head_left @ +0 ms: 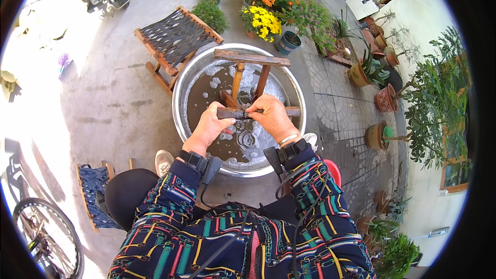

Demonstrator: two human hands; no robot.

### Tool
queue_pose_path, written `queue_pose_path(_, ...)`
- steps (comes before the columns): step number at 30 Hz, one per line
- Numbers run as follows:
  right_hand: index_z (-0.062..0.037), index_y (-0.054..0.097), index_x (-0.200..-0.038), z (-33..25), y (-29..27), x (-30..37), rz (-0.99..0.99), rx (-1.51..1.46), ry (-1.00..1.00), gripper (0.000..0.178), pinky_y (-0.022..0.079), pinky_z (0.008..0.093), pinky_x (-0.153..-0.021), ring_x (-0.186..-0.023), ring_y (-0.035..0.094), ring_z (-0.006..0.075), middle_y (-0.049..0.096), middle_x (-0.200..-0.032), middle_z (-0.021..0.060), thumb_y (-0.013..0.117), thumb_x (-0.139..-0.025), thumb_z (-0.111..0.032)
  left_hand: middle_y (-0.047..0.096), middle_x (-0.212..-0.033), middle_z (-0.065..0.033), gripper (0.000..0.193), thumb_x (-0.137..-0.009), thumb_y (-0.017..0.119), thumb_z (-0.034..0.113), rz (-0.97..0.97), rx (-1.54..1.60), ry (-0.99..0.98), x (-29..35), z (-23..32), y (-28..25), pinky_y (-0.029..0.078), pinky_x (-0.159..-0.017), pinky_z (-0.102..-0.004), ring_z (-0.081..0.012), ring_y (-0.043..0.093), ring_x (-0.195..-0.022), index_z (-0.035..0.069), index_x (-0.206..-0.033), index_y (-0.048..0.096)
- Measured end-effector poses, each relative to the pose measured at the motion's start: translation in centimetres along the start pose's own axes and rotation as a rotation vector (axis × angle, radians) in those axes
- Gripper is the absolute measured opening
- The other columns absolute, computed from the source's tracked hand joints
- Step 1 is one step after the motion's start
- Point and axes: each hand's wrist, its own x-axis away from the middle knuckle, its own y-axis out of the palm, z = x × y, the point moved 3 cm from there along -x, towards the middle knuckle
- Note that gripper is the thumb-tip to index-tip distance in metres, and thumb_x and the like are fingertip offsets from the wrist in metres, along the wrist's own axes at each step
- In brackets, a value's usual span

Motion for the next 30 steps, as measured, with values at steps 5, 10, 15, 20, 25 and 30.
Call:
queue_pose_path(5,-0.0063,0.074,-0.077,-1.8,1.8,0.1,-0.007,-0.120,-0.125,0.009,0.051,0.0413,-0.076,-0.085,0.062,0.0309,0.063,-0.080,0.0105,0.080,-0.071,-0.006,0.063,-0.104,-0.0098,0.033,-0.086,0.074,0.001,-0.036,-0.012,0.053,-0.1,-0.6,0.8,0.064,-0.066,-0.0346,-0.0198,0.067,-0.094,0.002,-0.109,0.051)
queue_pose_path(10,-0.0063,0.074,-0.077,-3.6,2.7,-0.8,-0.066,-0.110,-0.305,0.009,0.050,0.0415,-0.078,-0.087,0.062,0.0322,0.063,-0.082,0.0110,0.080,-0.071,-0.008,0.064,-0.102,-0.0080,0.032,-0.088,0.073,0.002,-0.005,-0.027,0.011,0.0,-0.6,0.3,0.064,-0.065,-0.0333,-0.0183,0.069,-0.090,0.003,-0.110,0.051)
queue_pose_path(15,-0.0033,0.075,-0.079,-1.5,0.5,0.1,-0.004,-0.073,-0.041,0.010,0.051,0.0343,-0.072,-0.079,0.064,0.0237,0.064,-0.078,0.0081,0.080,-0.071,0.000,0.065,-0.099,-0.0090,0.034,-0.087,0.074,0.002,-0.032,-0.008,-0.023,0.1,-0.9,0.7,0.062,-0.061,-0.0319,-0.0187,0.069,-0.082,0.000,-0.111,0.050)
queue_pose_path(20,-0.0057,0.073,-0.077,-3.4,2.8,0.1,-0.014,-0.147,-0.355,0.007,0.050,0.0413,-0.079,-0.088,0.062,0.0317,0.062,-0.080,0.0102,0.078,-0.072,-0.007,0.066,-0.099,-0.0091,0.034,-0.087,0.073,0.001,-0.012,-0.038,0.082,0.2,-0.5,1.2,0.061,-0.060,-0.0316,-0.0172,0.068,-0.081,0.001,-0.112,0.051)
queue_pose_path(25,-0.0058,0.075,-0.077,-1.1,0.5,0.6,-0.021,-0.006,0.063,0.013,0.052,0.0394,-0.079,-0.085,0.065,0.0285,0.065,-0.081,0.0089,0.083,-0.067,-0.003,0.066,-0.099,-0.0098,0.037,-0.086,0.075,0.002,-0.010,-0.009,0.028,0.4,-0.4,0.8,0.060,-0.060,-0.0302,-0.0174,0.068,-0.081,0.001,-0.113,0.051)
queue_pose_path(30,-0.0056,0.074,-0.076,-2.0,0.8,1.0,0.007,-0.129,-0.107,0.010,0.052,0.0392,-0.077,-0.083,0.064,0.0290,0.065,-0.080,0.0093,0.081,-0.069,-0.003,0.065,-0.096,-0.0080,0.035,-0.086,0.075,0.003,-0.004,-0.056,0.011,0.3,-1.1,1.7,0.059,-0.058,-0.0297,-0.0176,0.068,-0.075,0.003,-0.112,0.052)
